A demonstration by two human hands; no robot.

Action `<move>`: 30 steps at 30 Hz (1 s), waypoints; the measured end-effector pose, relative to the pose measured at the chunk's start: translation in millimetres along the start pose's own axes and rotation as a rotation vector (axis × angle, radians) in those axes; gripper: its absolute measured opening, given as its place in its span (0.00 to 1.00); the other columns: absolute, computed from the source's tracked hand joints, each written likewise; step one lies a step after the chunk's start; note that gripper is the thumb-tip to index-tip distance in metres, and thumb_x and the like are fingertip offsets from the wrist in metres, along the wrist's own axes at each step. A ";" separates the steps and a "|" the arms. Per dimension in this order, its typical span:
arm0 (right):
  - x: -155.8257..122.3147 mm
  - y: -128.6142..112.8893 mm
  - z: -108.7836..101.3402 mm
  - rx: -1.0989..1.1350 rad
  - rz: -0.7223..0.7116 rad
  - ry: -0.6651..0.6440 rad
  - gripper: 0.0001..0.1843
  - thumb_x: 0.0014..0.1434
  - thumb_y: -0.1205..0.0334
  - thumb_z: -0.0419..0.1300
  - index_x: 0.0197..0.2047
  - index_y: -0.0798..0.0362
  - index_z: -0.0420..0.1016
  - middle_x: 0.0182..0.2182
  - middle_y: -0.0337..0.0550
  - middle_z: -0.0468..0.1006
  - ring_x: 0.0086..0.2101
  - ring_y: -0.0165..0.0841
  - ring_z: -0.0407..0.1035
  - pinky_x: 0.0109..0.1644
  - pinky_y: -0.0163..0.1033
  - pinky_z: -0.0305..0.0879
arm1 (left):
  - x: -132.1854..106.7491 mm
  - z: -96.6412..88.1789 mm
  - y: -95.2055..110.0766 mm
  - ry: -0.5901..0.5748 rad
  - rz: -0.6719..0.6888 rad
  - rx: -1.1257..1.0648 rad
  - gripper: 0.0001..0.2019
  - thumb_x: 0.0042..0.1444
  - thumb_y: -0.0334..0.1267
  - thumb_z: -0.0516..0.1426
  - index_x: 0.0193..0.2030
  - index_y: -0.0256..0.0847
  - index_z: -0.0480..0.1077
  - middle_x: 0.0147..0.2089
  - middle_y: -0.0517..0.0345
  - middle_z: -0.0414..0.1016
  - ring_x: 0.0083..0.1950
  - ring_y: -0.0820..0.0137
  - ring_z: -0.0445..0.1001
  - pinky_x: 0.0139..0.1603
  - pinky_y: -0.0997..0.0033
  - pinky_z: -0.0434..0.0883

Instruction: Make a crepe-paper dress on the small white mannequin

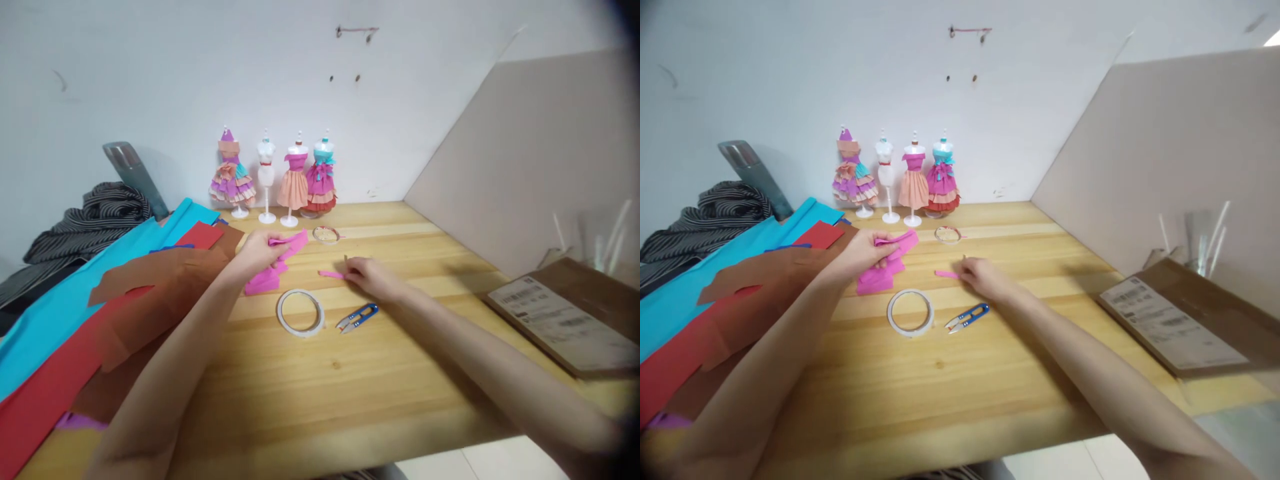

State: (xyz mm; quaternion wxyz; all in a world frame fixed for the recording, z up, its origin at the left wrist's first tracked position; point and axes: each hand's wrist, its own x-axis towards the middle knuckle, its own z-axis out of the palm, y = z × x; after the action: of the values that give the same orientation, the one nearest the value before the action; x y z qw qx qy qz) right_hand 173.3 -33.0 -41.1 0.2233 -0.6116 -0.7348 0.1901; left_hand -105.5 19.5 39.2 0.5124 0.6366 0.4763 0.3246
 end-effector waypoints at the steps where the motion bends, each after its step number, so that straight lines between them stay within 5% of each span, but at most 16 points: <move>1: -13.1 2.0 -10.2 0.025 0.022 0.018 0.11 0.56 0.58 0.57 0.24 0.51 0.63 0.23 0.42 0.71 0.25 0.31 0.61 0.31 0.37 0.57 | 0.8 0.9 -0.4 0.001 -0.006 0.030 0.04 0.52 0.28 0.59 0.34 0.36 0.75 0.15 0.66 0.64 0.16 0.79 0.61 0.18 0.80 0.57; 4: -49.7 4.6 -40.9 0.134 0.082 0.028 0.16 0.60 0.48 0.52 0.28 0.52 0.64 0.19 0.38 0.69 0.20 0.29 0.60 0.25 0.35 0.55 | 6.2 7.3 -4.5 -0.034 0.022 0.104 0.04 0.56 0.32 0.56 0.35 0.36 0.73 0.16 0.66 0.64 0.17 0.78 0.62 0.19 0.79 0.59; 8: -57.8 -11.4 -61.6 0.423 0.162 0.028 0.19 0.54 0.45 0.62 0.28 0.53 0.67 0.17 0.39 0.71 0.18 0.26 0.58 0.22 0.33 0.52 | 11.1 24.0 -14.5 -0.101 0.097 0.305 0.06 0.54 0.33 0.55 0.33 0.37 0.74 0.20 0.62 0.68 0.21 0.75 0.66 0.24 0.76 0.60; 13: -16.5 -53.1 -52.8 0.513 0.054 0.076 0.16 0.51 0.50 0.65 0.27 0.53 0.66 0.16 0.37 0.71 0.17 0.25 0.58 0.22 0.32 0.52 | 2.6 23.0 -23.6 -0.162 0.238 0.671 0.08 0.47 0.40 0.62 0.33 0.39 0.77 0.37 0.48 0.80 0.42 0.59 0.75 0.40 0.66 0.67; 18: 14.2 -76.8 -27.8 0.610 -0.043 0.076 0.15 0.51 0.54 0.64 0.24 0.52 0.64 0.15 0.35 0.69 0.16 0.24 0.57 0.21 0.32 0.51 | -1.0 11.0 -18.9 -0.171 0.235 0.487 0.35 0.47 0.57 0.62 0.61 0.44 0.67 0.66 0.47 0.66 0.65 0.55 0.65 0.60 0.60 0.63; 22: 22.3 -81.1 -11.0 0.648 -0.057 0.055 0.17 0.50 0.53 0.65 0.22 0.51 0.62 0.14 0.33 0.67 0.16 0.23 0.55 0.21 0.32 0.50 | 5.5 23.3 -14.1 -0.166 0.233 0.061 0.23 0.49 0.52 0.61 0.47 0.38 0.74 0.47 0.48 0.78 0.45 0.64 0.76 0.44 0.67 0.70; 26: 20.5 -80.1 -4.4 0.699 -0.038 0.015 0.19 0.49 0.49 0.66 0.23 0.51 0.63 0.14 0.33 0.67 0.16 0.24 0.57 0.21 0.33 0.53 | 8.5 37.3 -13.3 -0.047 0.196 -0.164 0.09 0.47 0.39 0.62 0.26 0.36 0.71 0.22 0.63 0.68 0.24 0.79 0.63 0.28 0.78 0.61; 30: 20.3 -75.9 -5.4 0.753 -0.012 0.009 0.23 0.48 0.42 0.65 0.25 0.51 0.63 0.14 0.33 0.66 0.16 0.25 0.58 0.21 0.33 0.55 | 8.5 37.0 -10.3 -0.025 0.132 -0.286 0.07 0.48 0.33 0.62 0.24 0.36 0.68 0.19 0.64 0.67 0.22 0.80 0.64 0.26 0.79 0.61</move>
State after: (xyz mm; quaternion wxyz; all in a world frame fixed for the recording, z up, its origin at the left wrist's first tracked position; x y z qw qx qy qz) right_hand 111.5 -26.6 7.3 0.4371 -0.4830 -0.6160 0.4429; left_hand -72.0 15.0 18.9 0.5815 0.5909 0.3758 0.4141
